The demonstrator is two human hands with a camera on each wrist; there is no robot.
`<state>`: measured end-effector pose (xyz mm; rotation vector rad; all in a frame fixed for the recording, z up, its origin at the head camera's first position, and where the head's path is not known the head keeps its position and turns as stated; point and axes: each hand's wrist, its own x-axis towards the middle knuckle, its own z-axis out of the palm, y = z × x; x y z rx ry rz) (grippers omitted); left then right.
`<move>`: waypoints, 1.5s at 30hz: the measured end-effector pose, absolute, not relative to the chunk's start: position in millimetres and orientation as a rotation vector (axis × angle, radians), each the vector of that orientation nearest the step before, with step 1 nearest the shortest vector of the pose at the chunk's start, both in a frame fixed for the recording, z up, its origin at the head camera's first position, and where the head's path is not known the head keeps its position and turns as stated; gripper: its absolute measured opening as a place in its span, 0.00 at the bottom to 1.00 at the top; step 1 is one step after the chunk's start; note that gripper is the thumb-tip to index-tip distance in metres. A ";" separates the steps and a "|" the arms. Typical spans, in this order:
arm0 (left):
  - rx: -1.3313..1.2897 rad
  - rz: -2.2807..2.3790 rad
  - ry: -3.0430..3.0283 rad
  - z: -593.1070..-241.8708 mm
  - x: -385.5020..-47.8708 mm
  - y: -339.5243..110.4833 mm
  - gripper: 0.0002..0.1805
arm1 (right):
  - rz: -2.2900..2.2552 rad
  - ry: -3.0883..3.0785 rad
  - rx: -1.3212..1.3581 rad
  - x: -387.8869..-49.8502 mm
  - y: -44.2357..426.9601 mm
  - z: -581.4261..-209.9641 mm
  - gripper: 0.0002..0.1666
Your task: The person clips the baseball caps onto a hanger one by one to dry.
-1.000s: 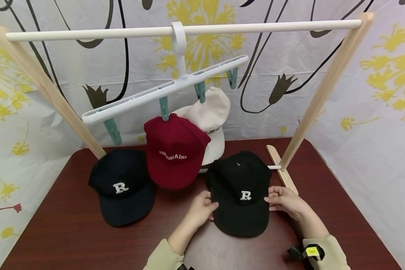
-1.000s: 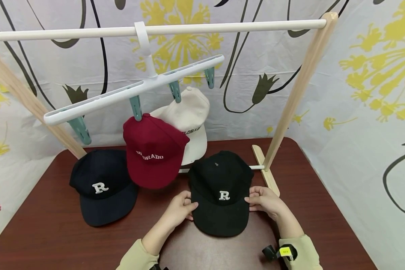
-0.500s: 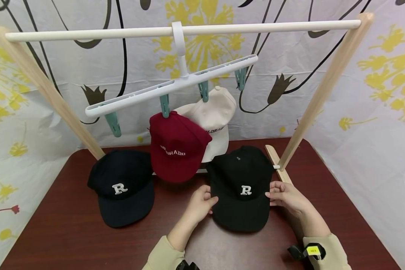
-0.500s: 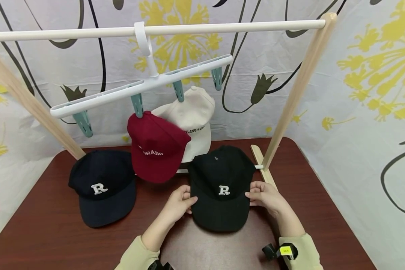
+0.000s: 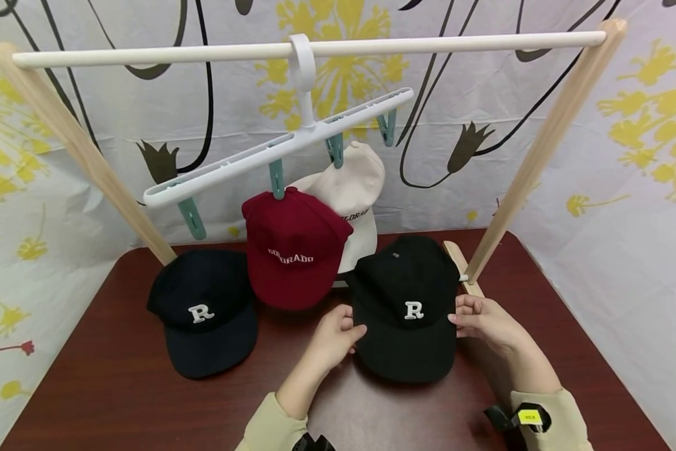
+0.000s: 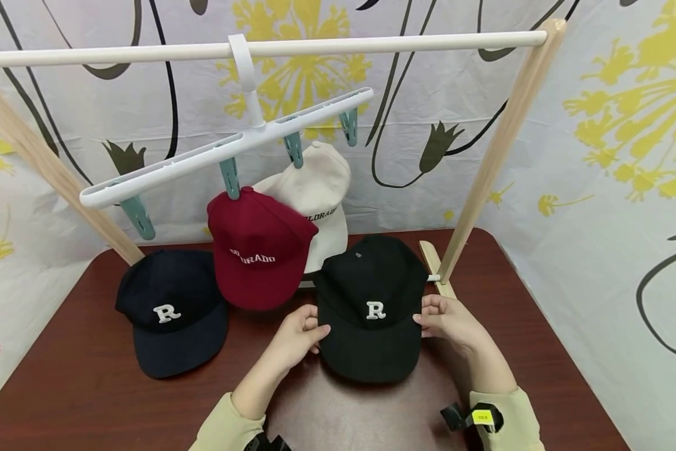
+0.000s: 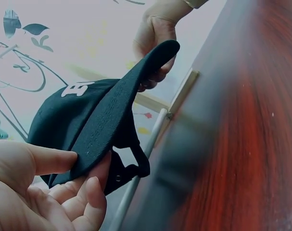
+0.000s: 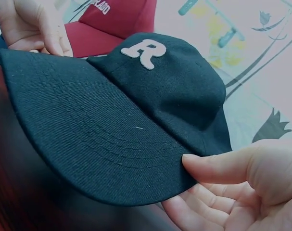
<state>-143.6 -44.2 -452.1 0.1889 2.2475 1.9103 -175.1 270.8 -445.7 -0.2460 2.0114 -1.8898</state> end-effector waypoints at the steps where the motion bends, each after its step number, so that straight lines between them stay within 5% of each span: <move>1: 0.195 1.902 2.246 -450.6 -143.1 -43.9 0.07 | -1.893 2.006 -0.256 -174.7 271.7 -445.3 0.08; 15: 0.245 1.892 2.209 -438.4 -137.8 -39.5 0.06 | -1.843 1.968 -0.310 -174.6 281.4 -440.9 0.09; 30: 0.296 1.926 2.216 -386.5 -119.7 -36.8 0.05 | -1.907 1.940 -0.410 -170.8 287.2 -432.8 0.07; 45: 0.306 1.979 2.255 -409.5 -145.1 -41.0 0.08 | -1.902 2.035 -0.345 -174.2 275.7 -412.1 0.08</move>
